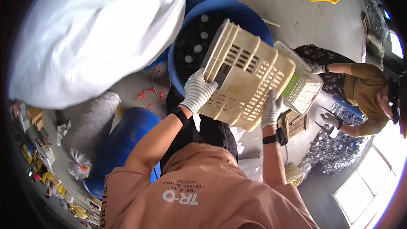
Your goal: Sorting and moving small black manufactured parts from a large barrel into baskets and bags using a strainer.
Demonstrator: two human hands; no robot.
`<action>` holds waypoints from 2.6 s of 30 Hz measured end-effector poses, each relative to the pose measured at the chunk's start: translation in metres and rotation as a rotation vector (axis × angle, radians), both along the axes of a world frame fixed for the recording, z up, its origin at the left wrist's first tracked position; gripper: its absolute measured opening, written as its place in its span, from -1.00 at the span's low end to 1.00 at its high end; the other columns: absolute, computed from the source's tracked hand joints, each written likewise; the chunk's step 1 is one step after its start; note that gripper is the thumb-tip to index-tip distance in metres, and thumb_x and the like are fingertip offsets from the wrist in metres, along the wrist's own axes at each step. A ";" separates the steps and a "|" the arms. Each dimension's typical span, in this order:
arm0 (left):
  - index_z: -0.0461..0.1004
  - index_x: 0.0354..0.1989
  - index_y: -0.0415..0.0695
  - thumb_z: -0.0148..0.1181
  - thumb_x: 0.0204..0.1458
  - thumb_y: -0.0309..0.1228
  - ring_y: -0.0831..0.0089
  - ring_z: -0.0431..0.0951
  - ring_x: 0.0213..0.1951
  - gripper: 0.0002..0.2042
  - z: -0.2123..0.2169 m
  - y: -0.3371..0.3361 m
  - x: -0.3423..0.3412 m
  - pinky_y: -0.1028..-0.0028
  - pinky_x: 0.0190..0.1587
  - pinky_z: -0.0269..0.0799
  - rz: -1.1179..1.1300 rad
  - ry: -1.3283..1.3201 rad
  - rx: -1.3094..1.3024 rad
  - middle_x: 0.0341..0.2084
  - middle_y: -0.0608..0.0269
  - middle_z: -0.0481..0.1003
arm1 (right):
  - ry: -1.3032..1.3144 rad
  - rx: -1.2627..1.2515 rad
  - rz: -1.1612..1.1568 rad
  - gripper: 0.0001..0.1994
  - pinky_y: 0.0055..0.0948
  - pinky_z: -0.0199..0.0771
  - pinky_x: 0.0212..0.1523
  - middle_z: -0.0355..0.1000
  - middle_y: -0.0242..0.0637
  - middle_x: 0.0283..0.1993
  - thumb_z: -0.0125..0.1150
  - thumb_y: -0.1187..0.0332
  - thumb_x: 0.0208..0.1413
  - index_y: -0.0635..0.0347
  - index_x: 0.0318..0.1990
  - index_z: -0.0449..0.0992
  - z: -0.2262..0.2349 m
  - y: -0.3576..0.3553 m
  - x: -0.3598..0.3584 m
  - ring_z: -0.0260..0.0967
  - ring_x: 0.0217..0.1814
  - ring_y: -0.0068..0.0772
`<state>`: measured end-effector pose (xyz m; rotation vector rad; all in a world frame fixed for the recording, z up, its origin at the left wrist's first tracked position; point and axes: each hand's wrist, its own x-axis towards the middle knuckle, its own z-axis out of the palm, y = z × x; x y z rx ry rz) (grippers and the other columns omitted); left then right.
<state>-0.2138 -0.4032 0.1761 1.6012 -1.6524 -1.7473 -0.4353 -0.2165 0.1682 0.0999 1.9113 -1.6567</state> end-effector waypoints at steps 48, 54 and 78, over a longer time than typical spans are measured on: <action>0.49 -0.14 -0.19 0.28 -0.14 -0.32 0.01 0.55 -0.13 -0.64 0.066 -0.025 -0.024 0.17 -0.03 0.45 -0.073 -0.525 -0.234 -0.23 -0.05 0.56 | -0.258 0.063 0.125 -0.48 -0.41 0.40 -0.11 0.40 -0.41 -0.11 0.16 0.09 0.24 0.16 0.22 0.24 -0.022 -0.026 -0.001 0.33 -0.16 -0.49; 0.49 -0.16 -0.19 0.30 -0.18 -0.32 0.01 0.56 -0.20 -0.63 0.149 0.037 -0.019 0.16 -0.10 0.45 -0.115 -0.377 -0.219 -0.30 -0.07 0.57 | -0.223 0.028 0.093 -0.41 -0.28 0.49 -0.09 0.44 -0.30 0.00 0.28 0.04 0.13 0.09 0.22 0.24 0.043 0.051 -0.014 0.41 -0.04 -0.31; 0.56 -0.14 -0.17 0.32 -0.19 -0.46 0.21 0.62 -0.24 -0.65 -0.018 0.002 0.011 0.33 -0.11 0.49 0.034 -0.213 0.092 -0.29 0.09 0.62 | 0.063 0.148 0.140 -0.72 -0.46 0.34 -0.13 0.40 -0.36 -0.22 0.15 0.20 0.27 0.23 -0.09 0.35 -0.034 -0.012 0.020 0.26 -0.21 -0.52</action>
